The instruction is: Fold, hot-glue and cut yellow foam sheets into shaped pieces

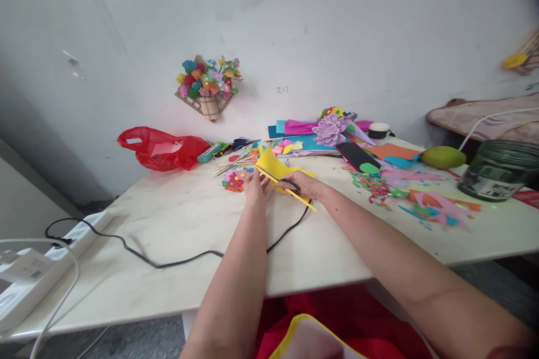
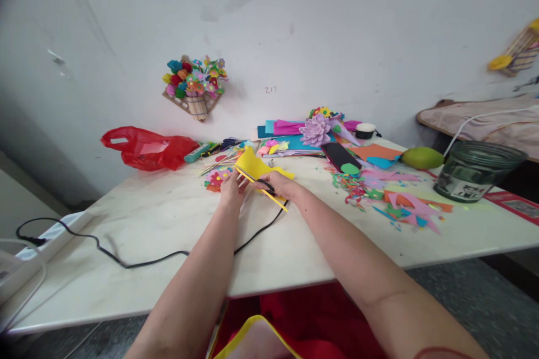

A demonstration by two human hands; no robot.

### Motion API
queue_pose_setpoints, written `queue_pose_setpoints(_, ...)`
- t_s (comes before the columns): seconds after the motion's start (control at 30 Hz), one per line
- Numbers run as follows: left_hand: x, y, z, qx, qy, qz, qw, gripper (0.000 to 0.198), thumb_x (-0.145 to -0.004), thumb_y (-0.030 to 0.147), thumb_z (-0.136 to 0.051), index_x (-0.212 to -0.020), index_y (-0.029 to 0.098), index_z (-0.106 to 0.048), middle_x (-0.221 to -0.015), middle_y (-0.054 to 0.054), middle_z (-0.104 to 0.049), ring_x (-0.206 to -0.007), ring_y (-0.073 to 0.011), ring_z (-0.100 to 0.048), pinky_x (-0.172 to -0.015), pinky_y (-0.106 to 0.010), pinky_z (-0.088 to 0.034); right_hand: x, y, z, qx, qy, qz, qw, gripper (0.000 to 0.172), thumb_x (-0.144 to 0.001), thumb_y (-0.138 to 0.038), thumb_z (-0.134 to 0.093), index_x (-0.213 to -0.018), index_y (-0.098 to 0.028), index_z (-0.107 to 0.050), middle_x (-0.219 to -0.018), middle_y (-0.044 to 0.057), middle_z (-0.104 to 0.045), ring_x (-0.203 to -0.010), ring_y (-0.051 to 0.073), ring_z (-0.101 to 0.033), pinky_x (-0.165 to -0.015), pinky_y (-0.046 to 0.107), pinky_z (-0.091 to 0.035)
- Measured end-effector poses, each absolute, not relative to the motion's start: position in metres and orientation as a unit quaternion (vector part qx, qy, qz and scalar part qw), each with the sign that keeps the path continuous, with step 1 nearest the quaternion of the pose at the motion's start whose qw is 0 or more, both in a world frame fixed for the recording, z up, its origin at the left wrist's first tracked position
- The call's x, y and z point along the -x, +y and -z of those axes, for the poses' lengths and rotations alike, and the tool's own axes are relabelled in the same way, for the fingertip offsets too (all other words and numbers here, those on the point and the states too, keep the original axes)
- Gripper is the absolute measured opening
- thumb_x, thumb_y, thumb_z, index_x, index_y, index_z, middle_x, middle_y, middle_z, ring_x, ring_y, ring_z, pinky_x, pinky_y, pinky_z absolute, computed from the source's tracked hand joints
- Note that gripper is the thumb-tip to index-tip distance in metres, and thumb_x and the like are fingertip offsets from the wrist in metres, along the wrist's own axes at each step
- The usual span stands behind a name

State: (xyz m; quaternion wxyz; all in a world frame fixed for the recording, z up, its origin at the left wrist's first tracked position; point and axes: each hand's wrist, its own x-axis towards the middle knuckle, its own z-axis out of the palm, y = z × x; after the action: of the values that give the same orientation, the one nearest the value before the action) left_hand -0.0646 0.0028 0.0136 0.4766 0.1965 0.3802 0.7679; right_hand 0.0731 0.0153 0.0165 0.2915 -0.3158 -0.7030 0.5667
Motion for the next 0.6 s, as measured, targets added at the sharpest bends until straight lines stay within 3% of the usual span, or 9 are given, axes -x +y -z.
queue_pose_setpoints(0.23, 0.063, 0.0009, -0.013, -0.213, 0.387, -0.764, 0.47, 0.018, -0.07, 0.027, -0.061, -0.063, 0.018, -0.047, -0.067, 0.001, -0.054, -0.061, -0.0083, -0.054, -0.063, -0.025, -0.048, -0.073, 0.0081, -0.0235, 0.331, -0.697, -0.565, 0.291, 0.032, -0.068, -0.042, -0.062, -0.061, -0.015, -0.047, -0.043, -0.006, -0.043, -0.035, 0.004, -0.035, -0.033, 0.017, -0.022)
queue_pose_setpoints(0.6, 0.0614, -0.0018, -0.0133, -0.264, 0.38, -0.755, 0.465, 0.02, -0.069, 0.029, -0.059, -0.063, 0.017, -0.044, -0.066, 0.001, -0.055, -0.062, -0.0087, -0.056, -0.064, -0.025, -0.048, -0.0748, 0.0122, -0.0198, 0.323, -0.719, -0.539, 0.298, 0.035, -0.071, -0.046, -0.059, -0.059, -0.015, -0.045, -0.041, -0.007, -0.04, -0.03, 0.002, -0.027, -0.028, 0.018, -0.016)
